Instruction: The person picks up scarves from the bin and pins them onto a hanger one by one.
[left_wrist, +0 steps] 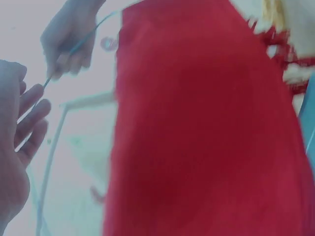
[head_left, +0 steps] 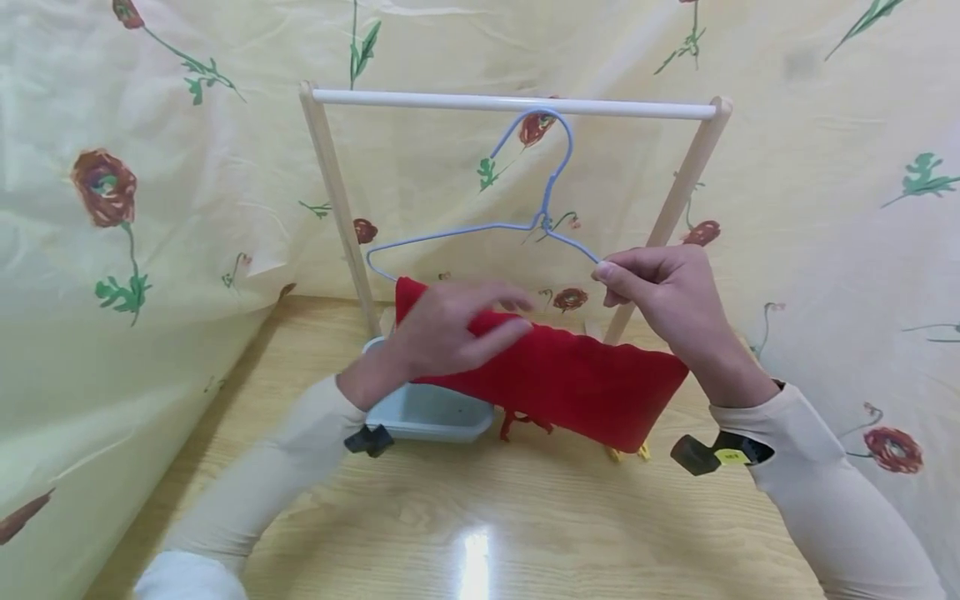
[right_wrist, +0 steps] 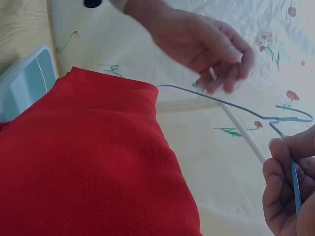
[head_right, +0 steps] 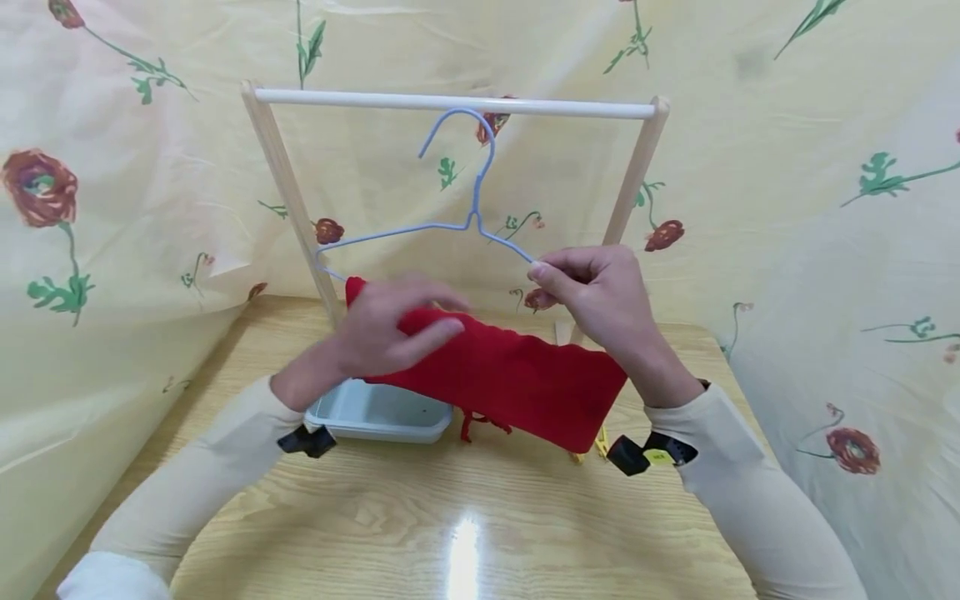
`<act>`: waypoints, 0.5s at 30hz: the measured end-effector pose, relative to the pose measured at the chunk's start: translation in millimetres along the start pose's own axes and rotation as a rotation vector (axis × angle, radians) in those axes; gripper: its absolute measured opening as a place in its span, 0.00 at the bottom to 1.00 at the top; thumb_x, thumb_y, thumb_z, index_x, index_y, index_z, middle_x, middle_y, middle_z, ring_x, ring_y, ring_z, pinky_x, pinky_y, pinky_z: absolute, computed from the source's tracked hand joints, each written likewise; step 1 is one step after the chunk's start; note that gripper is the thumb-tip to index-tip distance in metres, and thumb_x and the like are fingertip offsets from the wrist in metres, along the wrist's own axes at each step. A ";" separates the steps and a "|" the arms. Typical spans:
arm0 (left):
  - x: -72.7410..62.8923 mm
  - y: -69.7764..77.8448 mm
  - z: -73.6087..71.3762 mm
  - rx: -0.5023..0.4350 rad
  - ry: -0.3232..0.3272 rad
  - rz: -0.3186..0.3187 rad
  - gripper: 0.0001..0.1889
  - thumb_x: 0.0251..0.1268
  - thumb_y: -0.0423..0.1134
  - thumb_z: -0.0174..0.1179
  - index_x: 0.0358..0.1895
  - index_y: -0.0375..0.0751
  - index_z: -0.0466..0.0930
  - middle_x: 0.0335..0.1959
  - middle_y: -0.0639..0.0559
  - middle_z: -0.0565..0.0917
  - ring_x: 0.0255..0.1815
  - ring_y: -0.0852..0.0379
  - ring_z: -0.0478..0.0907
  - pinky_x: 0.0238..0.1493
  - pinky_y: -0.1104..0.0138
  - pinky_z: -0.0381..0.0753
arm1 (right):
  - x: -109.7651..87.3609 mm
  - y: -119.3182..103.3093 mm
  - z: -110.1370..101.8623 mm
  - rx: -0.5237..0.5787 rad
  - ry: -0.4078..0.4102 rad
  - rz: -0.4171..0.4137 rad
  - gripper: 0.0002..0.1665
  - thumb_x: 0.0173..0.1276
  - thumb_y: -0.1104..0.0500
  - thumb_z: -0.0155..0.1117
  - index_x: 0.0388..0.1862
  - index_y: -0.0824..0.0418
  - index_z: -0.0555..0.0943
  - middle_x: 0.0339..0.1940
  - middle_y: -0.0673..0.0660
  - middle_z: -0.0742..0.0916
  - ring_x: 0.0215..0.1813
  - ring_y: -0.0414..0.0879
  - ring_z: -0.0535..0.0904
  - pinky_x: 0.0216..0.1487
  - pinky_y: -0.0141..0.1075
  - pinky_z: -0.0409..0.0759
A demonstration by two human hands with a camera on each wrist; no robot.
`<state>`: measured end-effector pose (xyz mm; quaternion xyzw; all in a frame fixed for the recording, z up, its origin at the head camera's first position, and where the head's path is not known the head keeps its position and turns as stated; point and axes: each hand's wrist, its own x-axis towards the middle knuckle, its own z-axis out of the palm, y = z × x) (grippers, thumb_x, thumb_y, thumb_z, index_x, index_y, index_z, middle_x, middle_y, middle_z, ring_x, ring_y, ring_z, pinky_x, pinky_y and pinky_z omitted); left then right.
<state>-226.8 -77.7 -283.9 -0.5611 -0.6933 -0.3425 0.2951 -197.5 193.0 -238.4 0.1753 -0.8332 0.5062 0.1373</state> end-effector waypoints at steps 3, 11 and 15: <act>-1.1 -10.2 -25.2 0.069 0.133 0.016 0.13 0.59 0.31 0.70 0.46 0.31 0.84 0.42 0.43 0.89 0.42 0.50 0.86 0.45 0.65 0.83 | -0.1 0.3 -1.8 -0.007 0.001 0.006 0.09 0.72 0.60 0.68 0.43 0.65 0.90 0.23 0.49 0.87 0.30 0.42 0.84 0.40 0.28 0.83; -2.8 -32.6 -68.3 0.105 0.074 -0.214 0.23 0.64 0.35 0.71 0.62 0.33 0.81 0.59 0.42 0.85 0.60 0.48 0.81 0.61 0.56 0.80 | -1.5 1.4 -2.3 0.005 -0.010 0.013 0.07 0.72 0.61 0.68 0.42 0.61 0.90 0.23 0.49 0.87 0.30 0.42 0.84 0.40 0.29 0.83; -3.1 -36.8 -73.5 -0.002 -0.074 -0.410 0.23 0.68 0.39 0.68 0.64 0.38 0.80 0.61 0.47 0.84 0.60 0.52 0.82 0.61 0.56 0.80 | -3.2 1.8 -1.5 0.008 -0.017 0.009 0.06 0.72 0.61 0.68 0.42 0.59 0.91 0.23 0.49 0.87 0.30 0.42 0.84 0.41 0.29 0.83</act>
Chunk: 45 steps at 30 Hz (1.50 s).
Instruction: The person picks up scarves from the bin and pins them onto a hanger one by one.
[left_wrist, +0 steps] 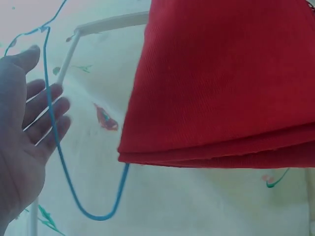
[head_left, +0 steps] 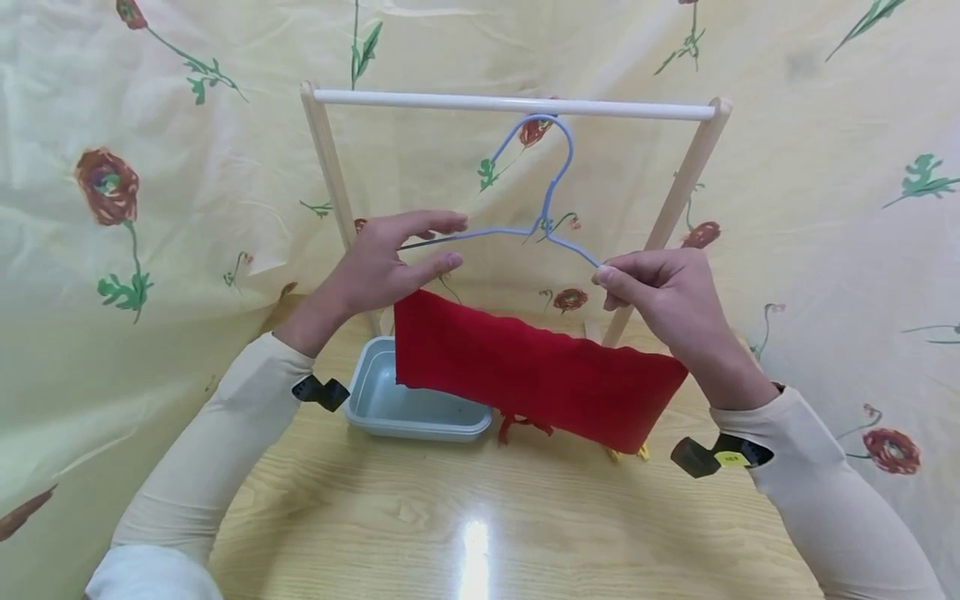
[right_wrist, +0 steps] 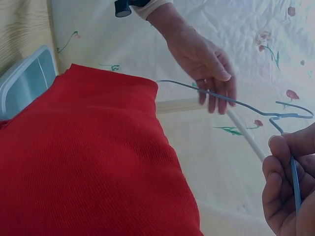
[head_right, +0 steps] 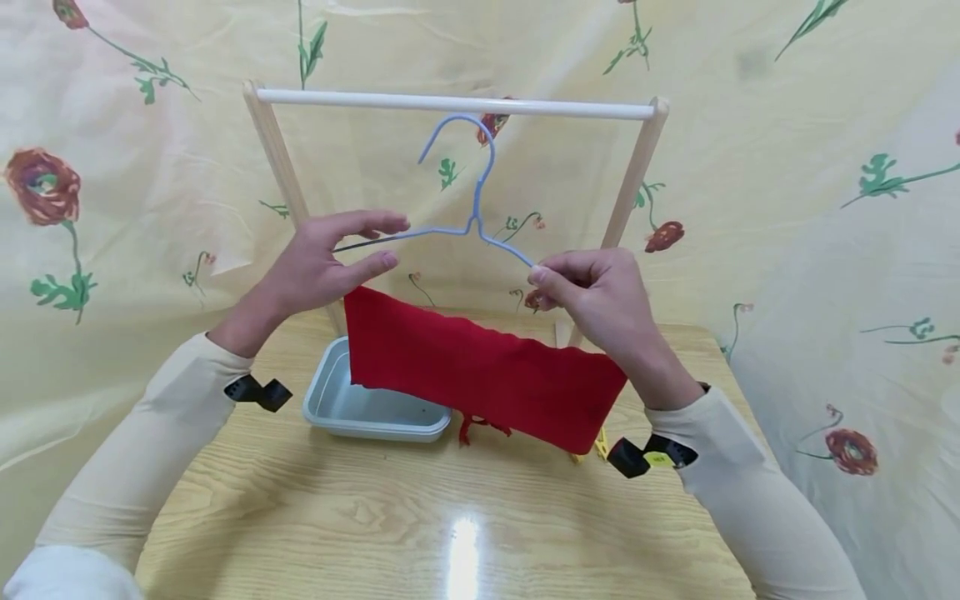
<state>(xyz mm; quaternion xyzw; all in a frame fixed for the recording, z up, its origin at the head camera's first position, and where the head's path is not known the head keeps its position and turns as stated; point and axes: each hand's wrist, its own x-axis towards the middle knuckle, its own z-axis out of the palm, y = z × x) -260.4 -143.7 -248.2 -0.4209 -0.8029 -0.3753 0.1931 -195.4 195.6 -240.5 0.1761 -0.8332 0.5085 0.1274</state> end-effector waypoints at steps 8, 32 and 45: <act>-1.2 -4.1 0.2 -0.133 -0.116 -0.128 0.17 0.72 0.39 0.65 0.60 0.40 0.83 0.47 0.51 0.88 0.45 0.57 0.84 0.49 0.63 0.84 | -2.6 -2.1 1.1 0.001 0.001 -0.016 0.07 0.71 0.61 0.69 0.41 0.62 0.91 0.22 0.49 0.88 0.29 0.41 0.84 0.40 0.29 0.83; -4.3 -7.1 1.9 -0.185 0.136 0.091 0.05 0.61 0.27 0.71 0.39 0.36 0.91 0.27 0.54 0.85 0.23 0.58 0.71 0.25 0.69 0.68 | -0.8 -4.3 0.0 -0.033 -0.032 -0.039 0.09 0.71 0.62 0.69 0.44 0.66 0.90 0.24 0.48 0.89 0.31 0.41 0.85 0.40 0.28 0.83; -7.5 -5.4 1.4 -0.195 0.147 0.050 0.07 0.60 0.25 0.71 0.40 0.34 0.91 0.27 0.52 0.85 0.24 0.57 0.71 0.26 0.70 0.68 | 1.9 -3.2 -5.7 -0.058 -0.189 -0.012 0.13 0.73 0.61 0.67 0.50 0.69 0.87 0.33 0.49 0.91 0.37 0.42 0.89 0.44 0.28 0.84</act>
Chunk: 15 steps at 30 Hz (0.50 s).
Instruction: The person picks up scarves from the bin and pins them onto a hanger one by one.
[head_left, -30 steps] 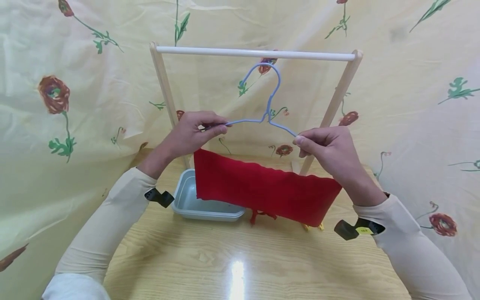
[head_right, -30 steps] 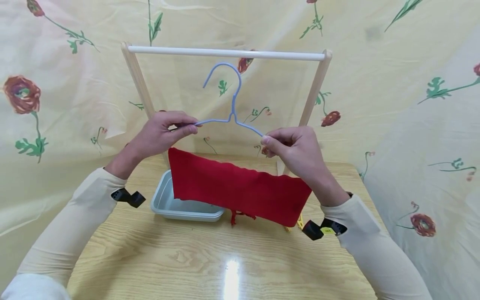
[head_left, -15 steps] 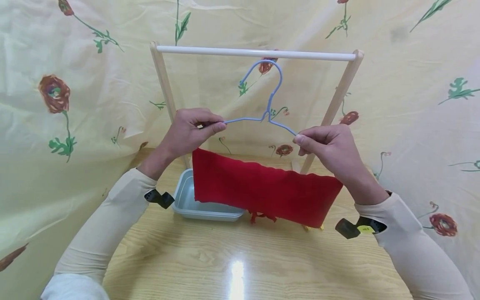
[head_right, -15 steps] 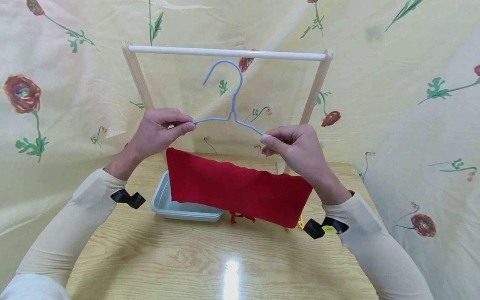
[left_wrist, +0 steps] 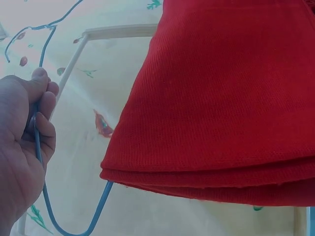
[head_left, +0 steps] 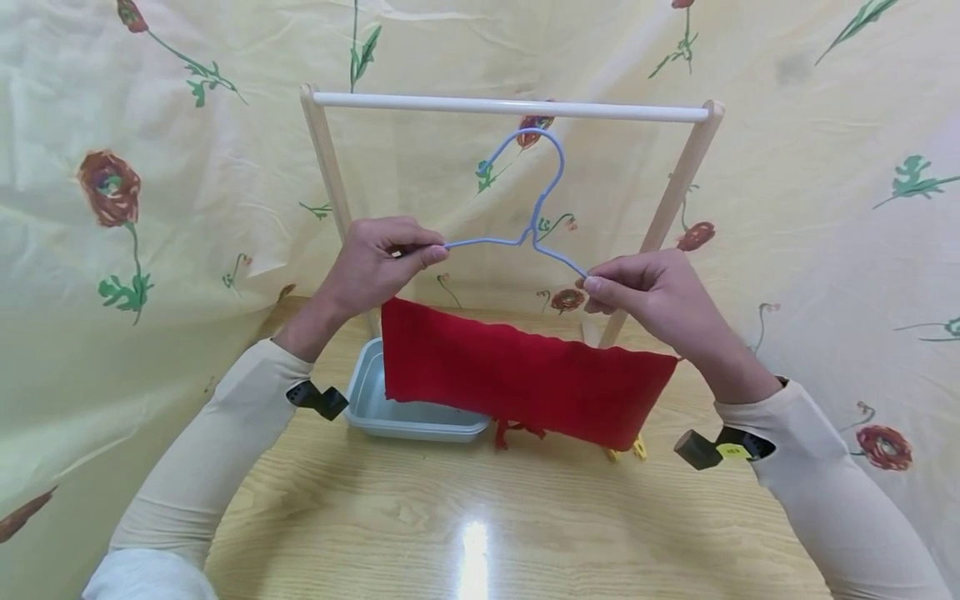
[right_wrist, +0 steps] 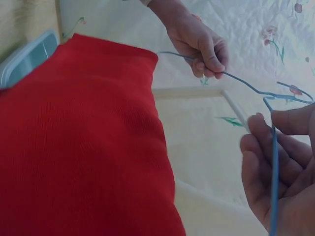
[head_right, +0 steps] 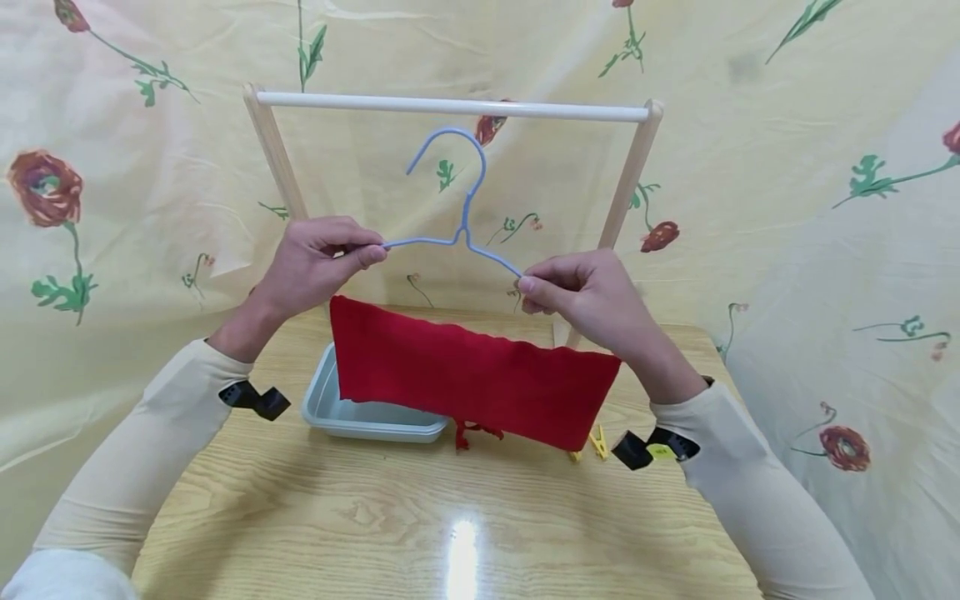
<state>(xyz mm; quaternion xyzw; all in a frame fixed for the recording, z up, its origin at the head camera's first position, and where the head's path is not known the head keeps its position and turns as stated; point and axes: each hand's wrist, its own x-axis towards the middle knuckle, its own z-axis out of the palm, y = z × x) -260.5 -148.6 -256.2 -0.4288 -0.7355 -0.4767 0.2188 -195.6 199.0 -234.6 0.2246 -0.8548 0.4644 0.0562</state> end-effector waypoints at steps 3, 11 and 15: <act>-1.0 -0.4 -0.6 0.012 0.008 -0.010 0.07 0.60 0.24 0.71 0.41 0.34 0.91 0.28 0.51 0.85 0.24 0.57 0.71 0.26 0.70 0.69 | -2.0 -1.8 -3.4 -0.039 -0.023 0.023 0.15 0.73 0.59 0.68 0.53 0.66 0.87 0.38 0.51 0.92 0.41 0.41 0.90 0.48 0.27 0.83; -2.8 -2.5 -3.6 0.022 0.031 -0.024 0.06 0.61 0.26 0.70 0.41 0.32 0.90 0.29 0.49 0.86 0.25 0.56 0.72 0.27 0.71 0.70 | -13.1 -1.6 -18.9 -0.113 0.040 0.004 0.17 0.74 0.59 0.67 0.59 0.61 0.86 0.44 0.48 0.92 0.46 0.36 0.88 0.50 0.24 0.81; -4.2 -4.0 -4.9 0.029 0.045 -0.027 0.06 0.61 0.26 0.70 0.41 0.31 0.90 0.30 0.48 0.86 0.26 0.57 0.72 0.27 0.72 0.71 | -24.4 5.6 -31.9 -0.079 0.117 -0.019 0.18 0.73 0.62 0.66 0.60 0.64 0.85 0.45 0.42 0.91 0.47 0.36 0.88 0.50 0.22 0.80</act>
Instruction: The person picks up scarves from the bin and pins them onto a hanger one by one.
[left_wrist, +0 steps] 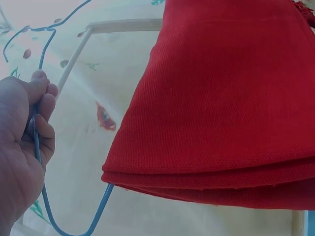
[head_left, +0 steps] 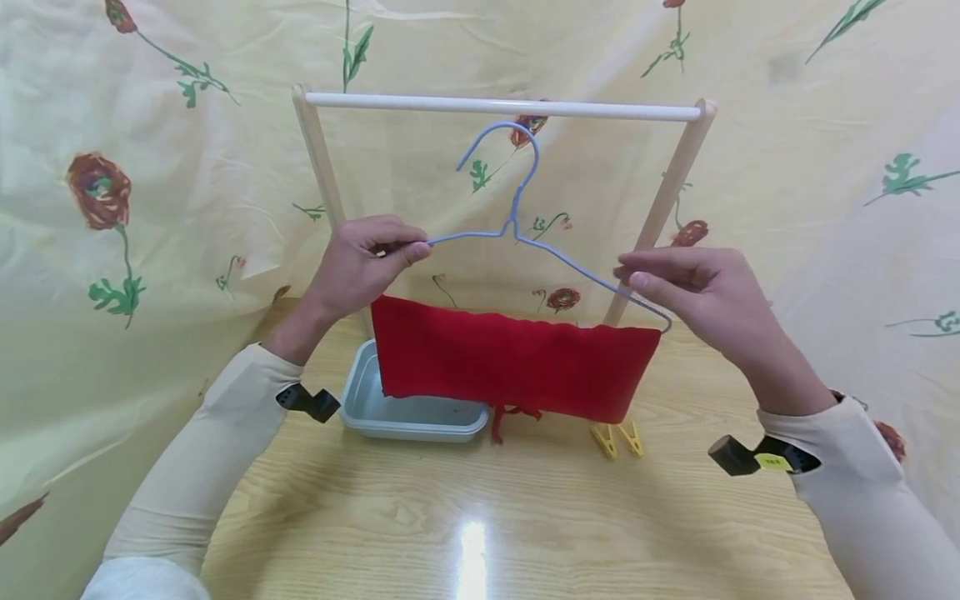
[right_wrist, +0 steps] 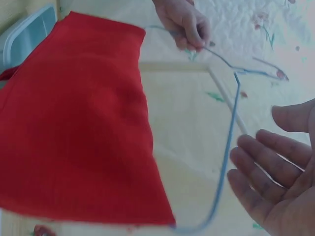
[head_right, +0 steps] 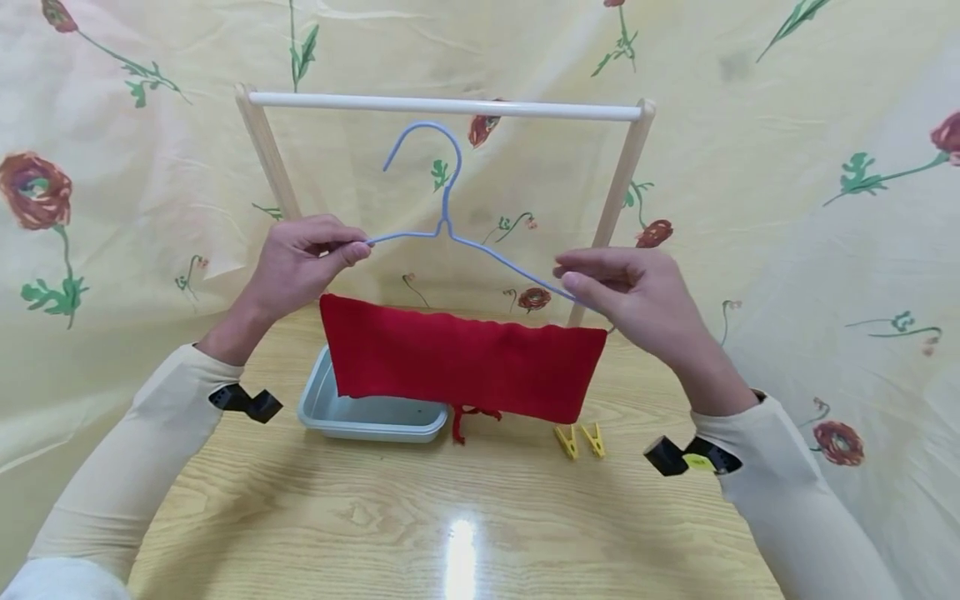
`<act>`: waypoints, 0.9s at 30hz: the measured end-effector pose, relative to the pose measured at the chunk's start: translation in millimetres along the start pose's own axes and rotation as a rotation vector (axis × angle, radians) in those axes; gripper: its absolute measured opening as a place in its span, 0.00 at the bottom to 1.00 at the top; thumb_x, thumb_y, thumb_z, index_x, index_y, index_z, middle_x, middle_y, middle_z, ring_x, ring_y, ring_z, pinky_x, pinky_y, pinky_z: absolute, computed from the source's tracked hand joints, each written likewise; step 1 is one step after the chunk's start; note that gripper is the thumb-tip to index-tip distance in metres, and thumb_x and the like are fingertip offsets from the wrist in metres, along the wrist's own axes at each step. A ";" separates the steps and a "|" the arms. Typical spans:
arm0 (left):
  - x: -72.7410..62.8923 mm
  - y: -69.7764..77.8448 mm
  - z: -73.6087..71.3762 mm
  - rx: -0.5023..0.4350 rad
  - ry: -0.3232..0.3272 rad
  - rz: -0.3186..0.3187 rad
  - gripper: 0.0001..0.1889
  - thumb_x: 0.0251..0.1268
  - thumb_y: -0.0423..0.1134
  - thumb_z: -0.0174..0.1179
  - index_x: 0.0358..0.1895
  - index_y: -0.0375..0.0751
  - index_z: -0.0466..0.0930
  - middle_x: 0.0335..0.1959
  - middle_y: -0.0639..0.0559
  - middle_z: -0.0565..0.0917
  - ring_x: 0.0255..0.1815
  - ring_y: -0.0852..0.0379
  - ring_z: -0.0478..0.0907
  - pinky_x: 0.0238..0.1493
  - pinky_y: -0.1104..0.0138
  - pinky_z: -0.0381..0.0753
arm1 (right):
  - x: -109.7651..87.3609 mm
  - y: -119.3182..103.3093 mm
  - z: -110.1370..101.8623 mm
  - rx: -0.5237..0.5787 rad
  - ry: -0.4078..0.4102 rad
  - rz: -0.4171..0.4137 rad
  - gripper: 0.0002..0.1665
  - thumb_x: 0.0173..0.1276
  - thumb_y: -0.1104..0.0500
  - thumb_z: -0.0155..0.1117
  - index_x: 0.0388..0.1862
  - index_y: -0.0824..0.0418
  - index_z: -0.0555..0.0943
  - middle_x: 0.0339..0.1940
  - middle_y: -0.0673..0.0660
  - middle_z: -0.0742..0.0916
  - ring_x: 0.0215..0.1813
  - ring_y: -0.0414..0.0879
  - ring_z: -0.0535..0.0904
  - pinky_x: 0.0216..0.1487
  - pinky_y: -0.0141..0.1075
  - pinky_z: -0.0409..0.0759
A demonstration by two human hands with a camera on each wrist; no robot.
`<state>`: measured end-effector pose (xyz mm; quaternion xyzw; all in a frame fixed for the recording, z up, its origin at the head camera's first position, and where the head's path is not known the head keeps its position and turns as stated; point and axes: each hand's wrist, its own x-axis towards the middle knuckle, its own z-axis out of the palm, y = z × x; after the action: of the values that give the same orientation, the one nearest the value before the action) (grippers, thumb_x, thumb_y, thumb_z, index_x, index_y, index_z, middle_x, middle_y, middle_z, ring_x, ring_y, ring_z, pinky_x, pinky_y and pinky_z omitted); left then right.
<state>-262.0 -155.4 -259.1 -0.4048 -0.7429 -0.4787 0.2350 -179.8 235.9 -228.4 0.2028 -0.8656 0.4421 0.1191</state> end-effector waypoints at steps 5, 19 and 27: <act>-3.0 -1.9 -1.3 0.006 0.011 -0.006 0.07 0.61 0.26 0.71 0.41 0.32 0.90 0.31 0.47 0.87 0.26 0.57 0.73 0.27 0.71 0.71 | -18.7 28.4 -15.0 0.137 0.106 0.011 0.18 0.73 0.67 0.64 0.60 0.69 0.83 0.45 0.45 0.92 0.45 0.37 0.88 0.51 0.22 0.80; -2.8 1.1 -3.8 0.021 0.030 0.005 0.07 0.59 0.26 0.72 0.41 0.32 0.90 0.30 0.48 0.87 0.26 0.57 0.72 0.27 0.71 0.70 | -89.9 153.7 2.7 0.046 0.081 0.306 0.21 0.78 0.56 0.61 0.62 0.67 0.81 0.43 0.37 0.90 0.41 0.31 0.86 0.42 0.25 0.83; -1.9 2.4 -3.1 0.011 0.032 0.008 0.07 0.59 0.25 0.71 0.41 0.32 0.90 0.30 0.48 0.87 0.26 0.57 0.72 0.27 0.71 0.70 | -116.6 190.3 36.5 -0.085 -0.015 0.474 0.33 0.72 0.44 0.68 0.64 0.67 0.80 0.53 0.61 0.89 0.45 0.34 0.86 0.43 0.29 0.84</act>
<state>-259.1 -158.4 -258.0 -0.3988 -0.7399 -0.4801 0.2511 -163.9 335.1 -431.0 -0.0080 -0.9076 0.4194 0.0137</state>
